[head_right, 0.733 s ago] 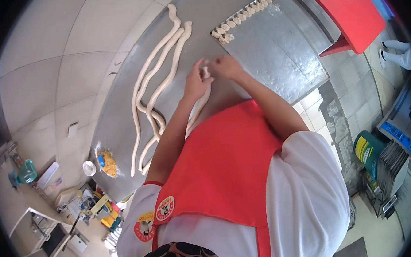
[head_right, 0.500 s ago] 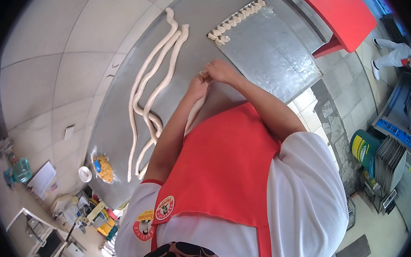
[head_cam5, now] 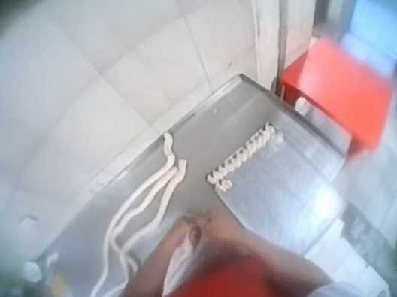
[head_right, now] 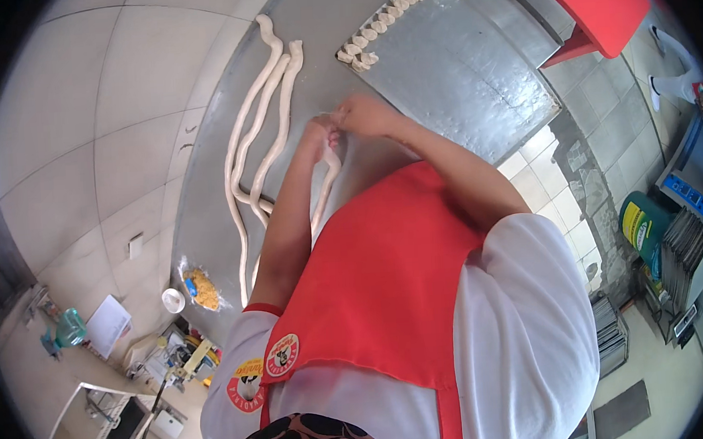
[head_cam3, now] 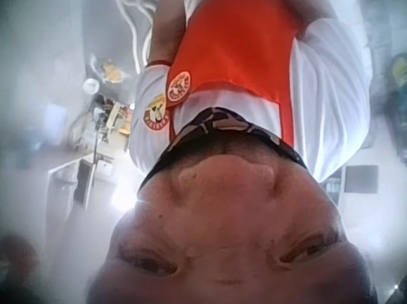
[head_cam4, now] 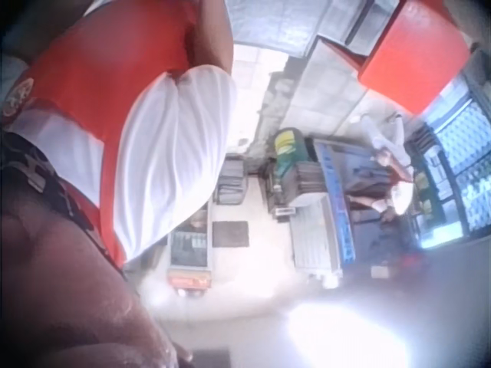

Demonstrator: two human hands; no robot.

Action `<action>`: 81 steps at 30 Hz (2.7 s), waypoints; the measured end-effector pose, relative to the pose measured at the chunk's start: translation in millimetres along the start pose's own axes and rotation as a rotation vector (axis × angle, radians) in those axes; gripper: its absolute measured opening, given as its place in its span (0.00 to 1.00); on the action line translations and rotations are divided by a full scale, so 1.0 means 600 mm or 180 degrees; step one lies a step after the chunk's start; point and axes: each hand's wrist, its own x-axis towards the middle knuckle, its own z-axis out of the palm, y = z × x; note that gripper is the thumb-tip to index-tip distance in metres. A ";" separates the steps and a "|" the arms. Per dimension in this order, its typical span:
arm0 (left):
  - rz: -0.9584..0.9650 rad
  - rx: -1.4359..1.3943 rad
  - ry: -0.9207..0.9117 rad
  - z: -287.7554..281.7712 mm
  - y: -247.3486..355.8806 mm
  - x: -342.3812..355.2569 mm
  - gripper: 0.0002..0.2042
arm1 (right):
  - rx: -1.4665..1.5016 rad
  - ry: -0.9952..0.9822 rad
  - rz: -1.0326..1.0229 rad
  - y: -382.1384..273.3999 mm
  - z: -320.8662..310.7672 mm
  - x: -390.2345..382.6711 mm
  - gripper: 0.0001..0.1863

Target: The person prepares dough by pulling long strips from a central pile, then repeatedly pinching off small pieces and placing them in rows on a metal tray.

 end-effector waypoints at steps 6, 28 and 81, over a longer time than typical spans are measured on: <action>0.0327 0.0352 0.0700 -0.029 0.026 -0.046 0.16 | 0.0806 0.1368 0.0843 0.097 -0.103 0.078 0.21; 0.2469 0.2025 0.0561 0.021 -0.096 -0.048 0.19 | -0.0577 -0.0106 0.0204 -0.057 0.084 -0.051 0.21; 0.0514 0.1487 0.0863 -0.006 0.042 -0.061 0.17 | 0.0087 0.1392 0.0842 0.133 -0.191 0.090 0.21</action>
